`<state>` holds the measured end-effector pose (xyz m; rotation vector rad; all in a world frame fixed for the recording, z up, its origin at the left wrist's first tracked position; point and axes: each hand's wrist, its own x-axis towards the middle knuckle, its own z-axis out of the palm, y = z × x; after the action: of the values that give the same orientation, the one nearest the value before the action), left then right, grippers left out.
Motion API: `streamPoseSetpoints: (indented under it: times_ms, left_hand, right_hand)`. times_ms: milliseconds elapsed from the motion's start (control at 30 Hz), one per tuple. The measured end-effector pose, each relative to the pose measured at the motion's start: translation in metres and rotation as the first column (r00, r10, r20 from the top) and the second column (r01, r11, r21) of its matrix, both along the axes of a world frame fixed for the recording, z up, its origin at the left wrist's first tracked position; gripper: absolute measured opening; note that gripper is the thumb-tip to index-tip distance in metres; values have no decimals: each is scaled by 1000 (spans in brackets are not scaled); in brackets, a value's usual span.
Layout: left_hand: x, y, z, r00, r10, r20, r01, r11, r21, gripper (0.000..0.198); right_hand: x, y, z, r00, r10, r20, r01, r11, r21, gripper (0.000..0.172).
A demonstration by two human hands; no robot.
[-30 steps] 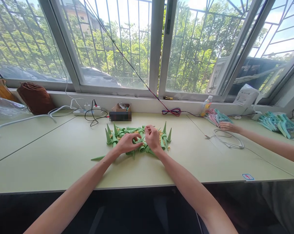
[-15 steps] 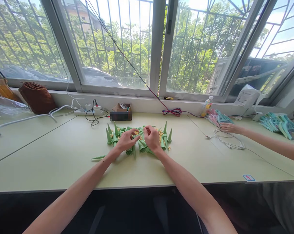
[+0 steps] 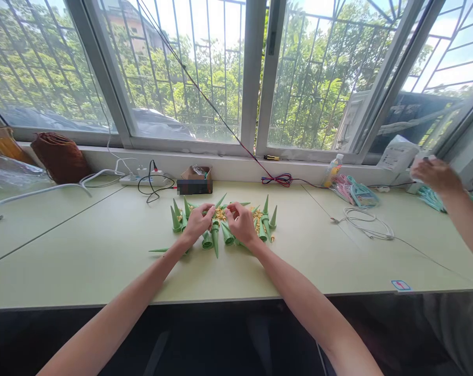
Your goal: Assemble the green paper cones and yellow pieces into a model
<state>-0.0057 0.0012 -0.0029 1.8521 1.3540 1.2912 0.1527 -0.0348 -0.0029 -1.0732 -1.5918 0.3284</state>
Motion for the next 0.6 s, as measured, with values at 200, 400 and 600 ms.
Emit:
streamPoseSetpoints:
  times_ms: [200,400,600]
  left_hand:
    - [1,0,0,1000,-1,3,1,998,58,28]
    - [2,-3,2,999,-28,42,26,999,46,30]
    - [3,-8,6,986,-93,136,98,995,-33,34]
  right_hand:
    - [-1,-1,0,999,41,18,-41,999,11,19]
    - [-1,0,-1,999,42,32,-42,999,4,20]
    - [0,2,-2,999,39,27,-40,999,15,19]
